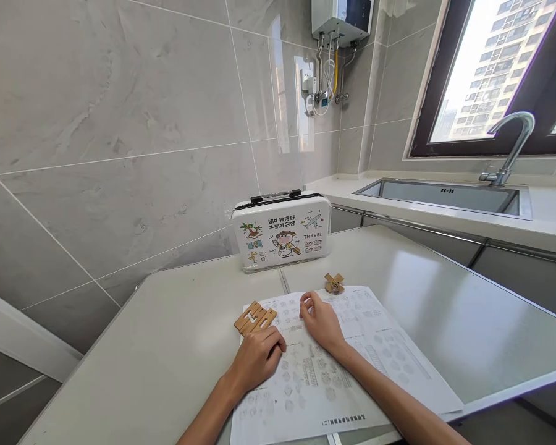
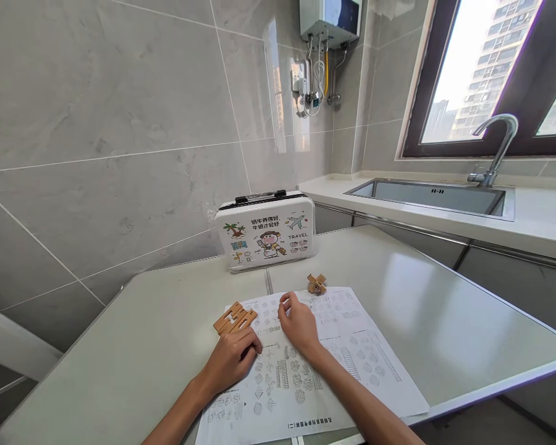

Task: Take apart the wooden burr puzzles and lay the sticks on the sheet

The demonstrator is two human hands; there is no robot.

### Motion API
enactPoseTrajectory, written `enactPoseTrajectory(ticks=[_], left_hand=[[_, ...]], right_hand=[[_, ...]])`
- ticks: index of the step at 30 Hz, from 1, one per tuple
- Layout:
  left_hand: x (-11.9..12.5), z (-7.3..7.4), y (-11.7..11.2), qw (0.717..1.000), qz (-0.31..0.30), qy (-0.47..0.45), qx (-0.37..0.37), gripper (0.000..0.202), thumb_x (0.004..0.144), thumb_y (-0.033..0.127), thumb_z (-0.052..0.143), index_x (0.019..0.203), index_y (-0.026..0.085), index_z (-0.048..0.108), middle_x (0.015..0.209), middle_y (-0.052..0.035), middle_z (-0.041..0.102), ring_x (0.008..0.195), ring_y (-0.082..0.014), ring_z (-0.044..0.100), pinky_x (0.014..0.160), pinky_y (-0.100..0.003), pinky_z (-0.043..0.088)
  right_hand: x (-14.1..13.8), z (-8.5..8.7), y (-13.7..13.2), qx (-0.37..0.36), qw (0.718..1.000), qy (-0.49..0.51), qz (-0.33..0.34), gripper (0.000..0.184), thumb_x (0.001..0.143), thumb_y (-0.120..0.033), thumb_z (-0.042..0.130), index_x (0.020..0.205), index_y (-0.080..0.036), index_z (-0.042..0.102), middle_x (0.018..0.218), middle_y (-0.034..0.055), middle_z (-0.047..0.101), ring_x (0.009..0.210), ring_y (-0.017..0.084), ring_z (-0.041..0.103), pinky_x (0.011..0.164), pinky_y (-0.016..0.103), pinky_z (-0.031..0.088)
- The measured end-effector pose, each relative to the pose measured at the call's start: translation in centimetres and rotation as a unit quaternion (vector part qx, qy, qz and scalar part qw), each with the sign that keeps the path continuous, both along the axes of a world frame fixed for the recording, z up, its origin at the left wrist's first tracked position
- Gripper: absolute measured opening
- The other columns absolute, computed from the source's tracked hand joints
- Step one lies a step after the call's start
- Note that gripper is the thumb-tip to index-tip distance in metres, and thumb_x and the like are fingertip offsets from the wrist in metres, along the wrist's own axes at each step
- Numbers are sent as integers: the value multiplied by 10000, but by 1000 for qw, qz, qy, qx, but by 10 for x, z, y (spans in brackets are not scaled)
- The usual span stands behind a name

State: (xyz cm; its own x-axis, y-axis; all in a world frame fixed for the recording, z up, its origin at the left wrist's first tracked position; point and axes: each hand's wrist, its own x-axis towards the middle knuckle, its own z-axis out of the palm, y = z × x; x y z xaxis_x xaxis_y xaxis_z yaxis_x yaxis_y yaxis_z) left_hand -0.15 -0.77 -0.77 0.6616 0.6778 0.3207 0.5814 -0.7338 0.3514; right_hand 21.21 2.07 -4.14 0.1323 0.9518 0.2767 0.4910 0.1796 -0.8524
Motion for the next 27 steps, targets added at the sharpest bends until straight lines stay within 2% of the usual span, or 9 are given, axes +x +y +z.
enactPoseTrajectory(ticks=[3,7,13,18,27], left_hand=[[-1,0,0,1000,-1,0,-3,230,878,35,469,837,203,621,812,-8,689,707,-161,632,661,-271,445],[-1,-1,0,1000,-3,-3,-1,239,874,29,459,837,203,620,808,-12,687,708,-164,633,659,-275,446],[-1,-1,0,1000,-2,-7,1,238,874,32,462,837,207,619,814,-14,690,721,-169,637,664,-281,458],[-1,-2,1,1000,1,-6,3,247,868,27,455,835,208,620,812,-12,688,716,-167,633,661,-281,456],[-1,-4,2,1000,-1,-9,3,248,869,33,456,830,205,629,803,-14,686,710,-168,633,657,-281,451]], right_hand=[[3,-1,5,-5,995,90,-33,182,912,-326,491,1073,-241,490,742,-30,688,531,181,594,596,311,413],[6,-1,8,-16,975,214,-58,325,858,-331,536,1140,-249,398,838,-21,657,482,161,562,539,322,453],[11,5,10,-66,931,352,-72,509,804,-336,615,1193,-292,290,889,-37,572,412,108,499,358,247,363],[15,5,13,-66,914,391,-81,581,782,-332,658,1218,-310,275,894,-49,556,435,95,505,365,224,388],[21,-10,24,-49,913,393,-98,635,800,-351,653,1301,-343,262,1006,-11,581,517,117,544,371,225,421]])
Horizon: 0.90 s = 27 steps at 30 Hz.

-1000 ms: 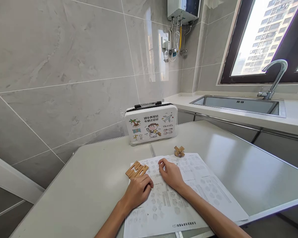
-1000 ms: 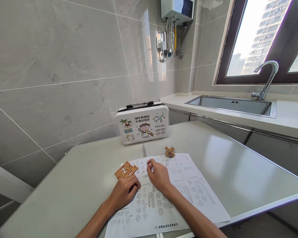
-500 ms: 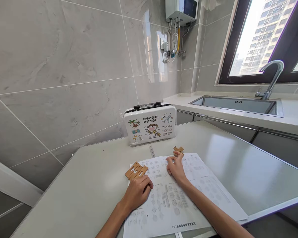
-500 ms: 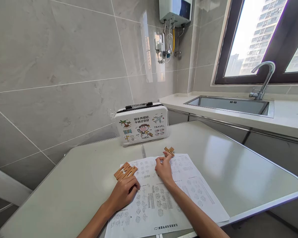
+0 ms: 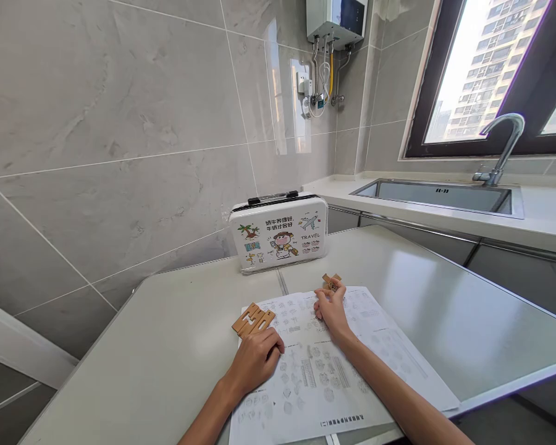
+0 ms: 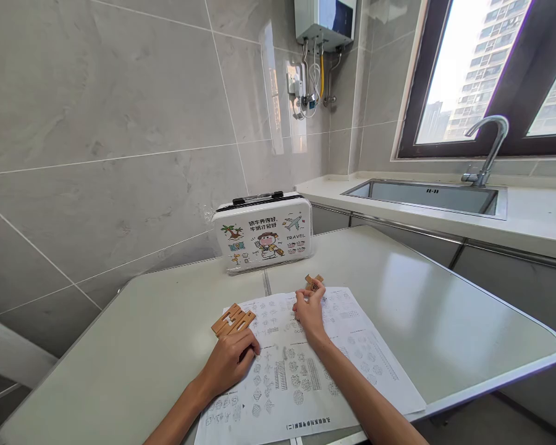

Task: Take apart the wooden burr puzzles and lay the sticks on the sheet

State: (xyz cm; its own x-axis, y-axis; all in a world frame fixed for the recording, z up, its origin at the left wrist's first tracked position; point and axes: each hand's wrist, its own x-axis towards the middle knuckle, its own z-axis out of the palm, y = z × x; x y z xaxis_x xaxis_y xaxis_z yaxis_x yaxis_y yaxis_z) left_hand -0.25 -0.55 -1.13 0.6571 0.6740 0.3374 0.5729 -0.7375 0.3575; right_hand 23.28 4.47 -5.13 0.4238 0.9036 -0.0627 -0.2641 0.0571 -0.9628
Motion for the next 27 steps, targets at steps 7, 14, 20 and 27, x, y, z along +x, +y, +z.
enactPoseTrajectory(ticks=[7,14,20,27], left_hand=[[0,2,-1,1000,-1,-6,-5,251,867,30,464,832,210,636,808,-15,692,708,-174,639,650,-285,453],[1,3,-1,1000,3,-5,-7,246,862,28,473,827,213,632,802,-7,689,704,-171,633,645,-276,442],[1,4,-2,1000,0,1,-11,246,868,26,463,831,207,626,810,-15,688,715,-172,634,654,-277,449],[1,4,-2,1000,-3,-3,-12,238,871,36,470,833,208,630,814,-17,692,709,-172,634,650,-281,449]], right_hand=[[4,-4,3,4,1000,8,-3,586,848,-423,602,1315,-337,260,1018,6,565,569,137,567,397,243,433],[6,-3,1,5,1000,12,-2,578,821,-413,621,1315,-327,335,1027,20,568,612,151,576,416,250,442],[4,2,-2,15,1000,0,3,474,807,-379,601,1247,-308,440,1031,9,579,565,107,534,424,220,421],[2,13,-5,41,998,-13,36,344,802,-356,583,1127,-290,490,973,-9,615,527,90,467,429,209,369]])
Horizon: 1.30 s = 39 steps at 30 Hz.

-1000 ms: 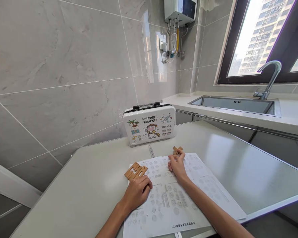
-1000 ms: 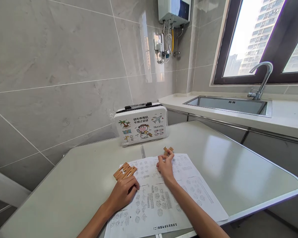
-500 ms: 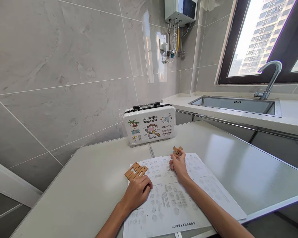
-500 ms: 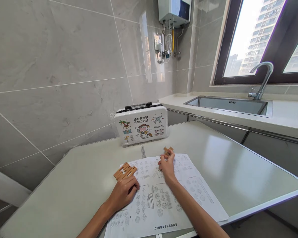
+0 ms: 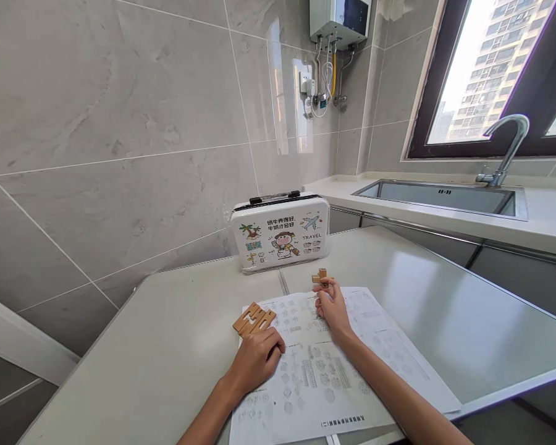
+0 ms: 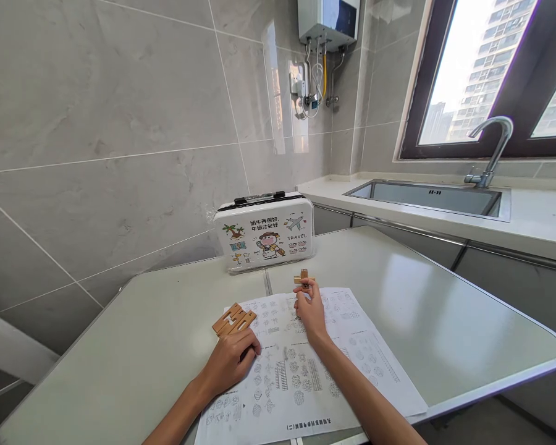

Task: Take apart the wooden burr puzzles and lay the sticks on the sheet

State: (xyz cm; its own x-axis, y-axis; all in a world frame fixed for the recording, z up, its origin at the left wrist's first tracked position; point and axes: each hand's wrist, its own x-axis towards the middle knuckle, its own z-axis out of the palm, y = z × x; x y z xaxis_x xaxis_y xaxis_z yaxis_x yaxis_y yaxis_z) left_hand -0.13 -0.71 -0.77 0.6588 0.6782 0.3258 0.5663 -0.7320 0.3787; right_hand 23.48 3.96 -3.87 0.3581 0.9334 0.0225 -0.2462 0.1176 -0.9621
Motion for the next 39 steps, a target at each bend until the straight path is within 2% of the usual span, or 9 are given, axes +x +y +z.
enactPoseTrajectory(ticks=[7,11,13,16,21,25,30,34,39], left_hand=[[1,1,-1,997,36,-59,-32,224,890,66,467,833,209,630,814,-23,688,693,-165,611,631,-278,431],[5,4,0,981,119,-135,-73,100,966,252,532,938,214,621,766,-12,616,634,-154,535,595,-274,424],[6,5,1,963,154,-191,-109,165,962,355,592,1058,221,604,798,-3,602,663,-150,546,612,-265,450],[6,4,4,935,161,-268,-169,398,923,424,668,1248,228,545,931,-23,636,802,-162,621,734,-285,516],[1,0,10,902,79,-316,-282,642,876,480,728,1425,240,497,1297,-122,651,1166,-250,640,1042,-421,497],[0,1,10,882,57,-327,-335,669,812,511,793,1368,211,572,1336,-147,650,1250,-303,610,1085,-459,475],[3,3,9,877,83,-367,-299,649,702,432,896,1247,204,627,1274,-132,657,1150,-284,657,1008,-412,527],[2,6,9,878,67,-365,-303,684,684,446,907,1262,220,620,1241,-114,668,1156,-282,649,1021,-415,520],[-1,11,8,885,31,-333,-325,687,685,513,890,1255,213,650,1214,-122,671,1115,-305,648,963,-417,534]], right_hand=[[-8,17,-9,31,988,21,148,301,791,-379,628,1040,-258,510,882,-25,636,485,77,428,418,201,310],[-13,27,-18,46,964,41,259,259,789,-334,605,1017,-249,513,846,-27,640,484,73,439,447,195,310],[-14,31,-22,48,948,49,312,240,789,-312,600,1005,-245,519,830,-25,645,483,74,442,453,195,304],[-14,36,-28,42,924,47,377,220,782,-298,602,983,-241,531,816,-17,656,493,84,470,459,199,319],[-16,37,-33,35,880,35,472,223,784,-325,641,950,-241,519,799,-4,683,484,105,526,458,215,347],[-17,37,-36,36,863,29,503,271,820,-395,691,947,-240,508,793,4,701,490,109,552,465,212,348],[-17,35,-35,39,874,15,484,395,900,-538,650,1127,-258,491,805,-7,718,485,112,576,461,207,365],[-18,35,-35,31,864,-21,502,373,914,-561,640,1022,-214,553,738,-14,700,466,94,538,461,202,352],[-15,39,-38,39,826,-78,557,382,903,-565,654,964,-188,652,667,-18,664,474,101,494,507,232,392]])
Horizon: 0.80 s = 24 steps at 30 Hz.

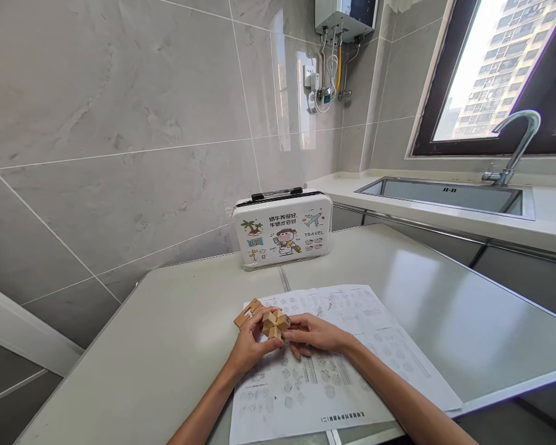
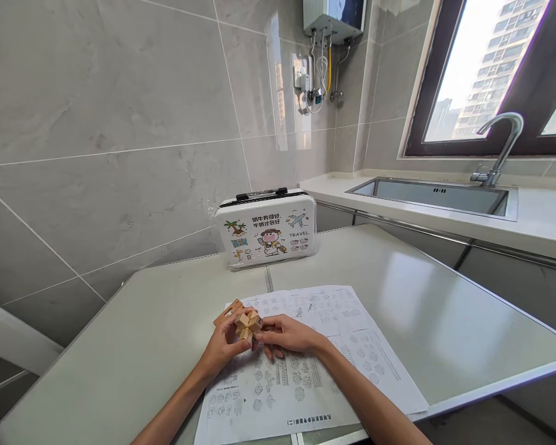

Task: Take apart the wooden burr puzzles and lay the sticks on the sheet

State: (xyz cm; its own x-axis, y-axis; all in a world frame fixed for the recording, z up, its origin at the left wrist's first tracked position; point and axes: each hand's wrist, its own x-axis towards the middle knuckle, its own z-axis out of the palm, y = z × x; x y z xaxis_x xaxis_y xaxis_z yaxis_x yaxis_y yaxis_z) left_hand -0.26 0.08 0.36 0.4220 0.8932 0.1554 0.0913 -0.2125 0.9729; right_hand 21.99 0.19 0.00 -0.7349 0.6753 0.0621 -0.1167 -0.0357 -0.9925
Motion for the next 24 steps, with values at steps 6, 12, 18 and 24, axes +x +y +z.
enactPoseTrajectory(ticks=[6,12,18,24], left_hand=[[1,2,-1,999,-21,2,28,692,679,557,881,1229,192,672,1164,-118,648,1124,-304,611,999,-415,493],[3,6,-2,999,4,31,35,618,658,448,914,1185,228,677,1168,-94,626,1110,-286,610,992,-390,500],[4,-1,-3,996,34,65,59,620,625,412,933,1145,230,648,1167,-84,622,1077,-268,623,966,-375,513],[7,-8,-5,994,50,65,78,549,668,423,908,1029,221,547,1079,-55,641,1006,-236,632,922,-347,514]], right_hand=[[1,-4,1,24,999,-33,-1,363,902,-553,668,929,-191,661,647,-32,625,500,97,460,542,237,382],[-2,-12,3,29,997,-39,-53,329,866,-505,723,921,-187,664,659,-37,570,554,117,488,552,249,371],[-10,-23,4,62,986,-33,-151,167,776,-268,755,846,-198,621,639,-68,509,563,101,418,542,239,294],[-15,-30,5,70,977,-24,-199,178,729,-149,678,873,-201,588,743,-41,629,613,115,521,585,240,375]])
